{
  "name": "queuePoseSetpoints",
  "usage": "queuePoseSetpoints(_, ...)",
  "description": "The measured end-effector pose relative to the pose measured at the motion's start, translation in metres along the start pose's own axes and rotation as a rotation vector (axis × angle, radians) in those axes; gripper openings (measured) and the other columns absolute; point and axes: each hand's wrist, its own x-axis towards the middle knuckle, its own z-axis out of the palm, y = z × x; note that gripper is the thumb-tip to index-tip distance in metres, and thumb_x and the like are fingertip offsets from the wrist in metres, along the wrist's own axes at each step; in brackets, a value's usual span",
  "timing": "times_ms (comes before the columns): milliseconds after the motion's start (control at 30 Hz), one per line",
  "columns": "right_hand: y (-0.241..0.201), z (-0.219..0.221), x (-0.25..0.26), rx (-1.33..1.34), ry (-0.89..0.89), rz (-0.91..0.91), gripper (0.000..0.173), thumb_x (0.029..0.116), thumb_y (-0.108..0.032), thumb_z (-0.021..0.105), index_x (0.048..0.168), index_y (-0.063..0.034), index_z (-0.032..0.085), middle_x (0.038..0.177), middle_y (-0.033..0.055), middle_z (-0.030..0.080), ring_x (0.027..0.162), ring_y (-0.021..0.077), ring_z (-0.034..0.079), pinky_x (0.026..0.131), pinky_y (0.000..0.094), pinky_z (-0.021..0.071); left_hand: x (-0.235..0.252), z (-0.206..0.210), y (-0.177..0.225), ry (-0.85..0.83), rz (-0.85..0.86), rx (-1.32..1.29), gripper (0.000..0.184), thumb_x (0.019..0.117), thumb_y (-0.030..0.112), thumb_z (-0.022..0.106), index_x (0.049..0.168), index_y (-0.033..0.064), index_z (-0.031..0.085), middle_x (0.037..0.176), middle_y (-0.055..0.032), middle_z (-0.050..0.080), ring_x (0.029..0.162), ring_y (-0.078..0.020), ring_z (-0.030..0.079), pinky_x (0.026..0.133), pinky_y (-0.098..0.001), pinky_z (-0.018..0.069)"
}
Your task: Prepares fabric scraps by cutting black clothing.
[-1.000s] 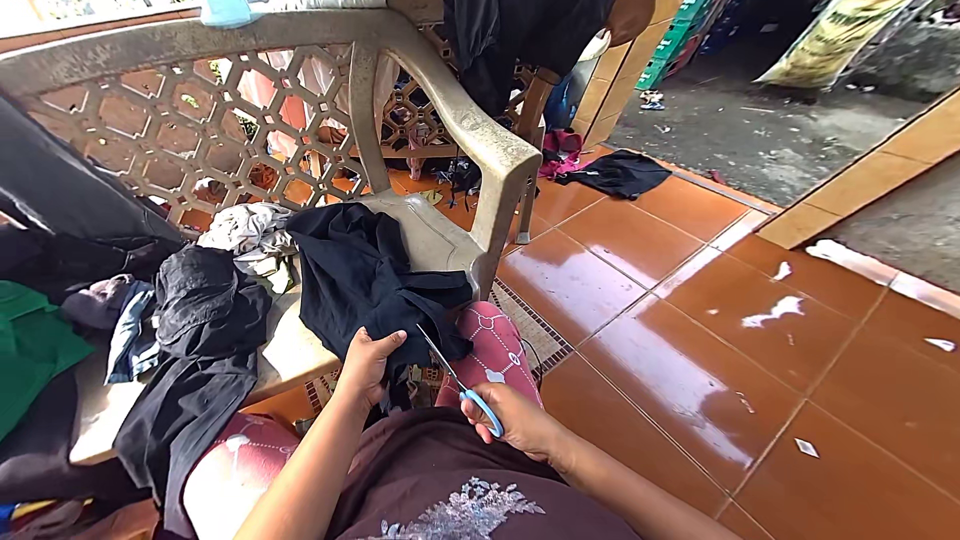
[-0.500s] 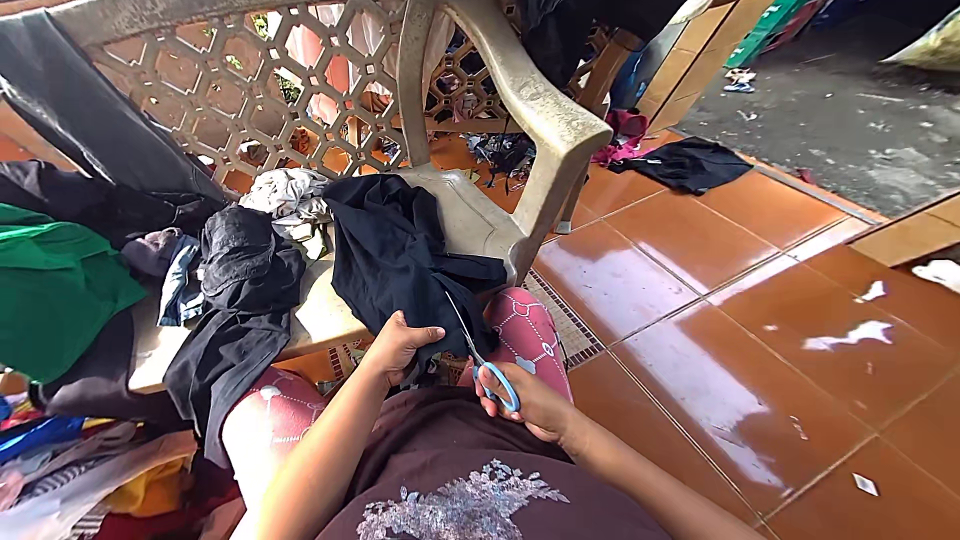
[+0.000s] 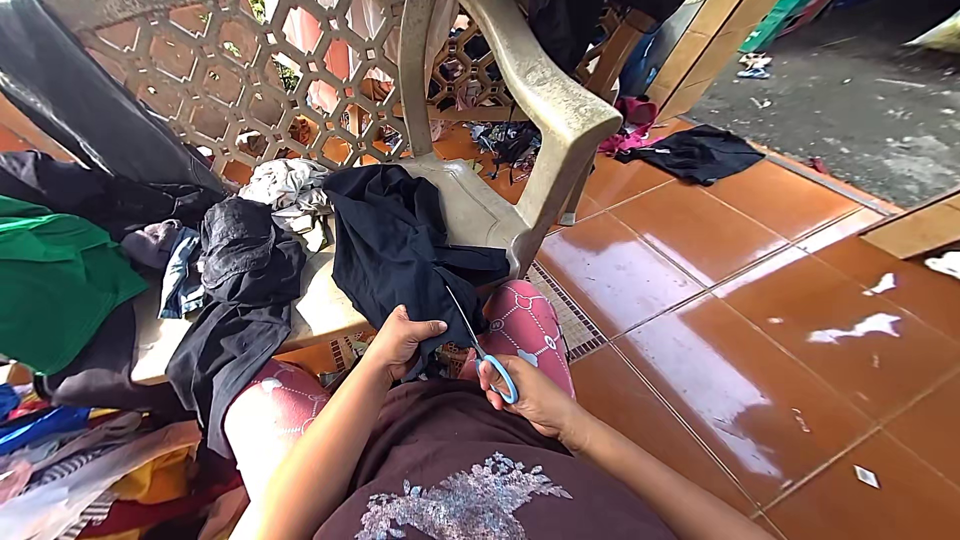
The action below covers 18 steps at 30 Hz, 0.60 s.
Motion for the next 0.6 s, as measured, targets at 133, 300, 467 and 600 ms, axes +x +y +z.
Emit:
queuePoseSetpoints(133, -0.003, -0.002, 0.003, 0.041, -0.074, 0.049, 0.027, 0.1075, -0.023, 0.048, 0.085, -0.0126, 0.059, 0.061, -0.0097, 0.057, 0.046, -0.0056, 0.045, 0.044, 0.0097, 0.0337, -0.002, -0.002, -0.001, -0.039, -0.015, 0.015, 0.034, 0.0868, -0.019, 0.059, 0.113, 0.0014, 0.052, 0.095, -0.0077, 0.073, 0.084, -0.0143, 0.073, 0.079, -0.0309, 0.0617)
queuePoseSetpoints(300, -0.010, -0.001, 0.015, 0.037, -0.154, 0.104, 0.033, 0.1106, -0.032, 0.039, 0.090, -0.0119, 0.056, 0.062, -0.0084, 0.054, 0.042, -0.0052, 0.038, 0.041, 0.0100, 0.0288, -0.003, -0.004, -0.002, -0.069, -0.028, 0.024, 0.034, 0.0857, -0.020, 0.060, 0.112, 0.0012, 0.053, 0.094, -0.0075, 0.073, 0.083, -0.0141, 0.073, 0.078, -0.0303, 0.0617)
queuePoseSetpoints(467, -0.014, 0.005, 0.019, -0.012, -0.114, 0.087, 0.031, 0.1099, -0.029, 0.044, 0.087, -0.0115, 0.056, 0.061, -0.0086, 0.053, 0.043, -0.0045, 0.039, 0.041, 0.0109, 0.0295, -0.004, -0.007, -0.001, -0.058, -0.024, 0.032, 0.034, 0.0856, -0.019, 0.060, 0.112, 0.0015, 0.053, 0.093, -0.0069, 0.073, 0.081, -0.0133, 0.072, 0.076, -0.0294, 0.0615)
queuePoseSetpoints(600, -0.011, 0.008, 0.017, -0.015, -0.063, 0.053, 0.027, 0.1083, -0.022, 0.049, 0.085, -0.0117, 0.057, 0.060, -0.0093, 0.053, 0.045, -0.0038, 0.042, 0.043, 0.0115, 0.0326, -0.005, -0.009, -0.002, -0.044, -0.026, 0.013, 0.034, 0.0855, -0.018, 0.060, 0.113, 0.0015, 0.053, 0.094, -0.0075, 0.073, 0.083, -0.0145, 0.072, 0.076, -0.0307, 0.0618)
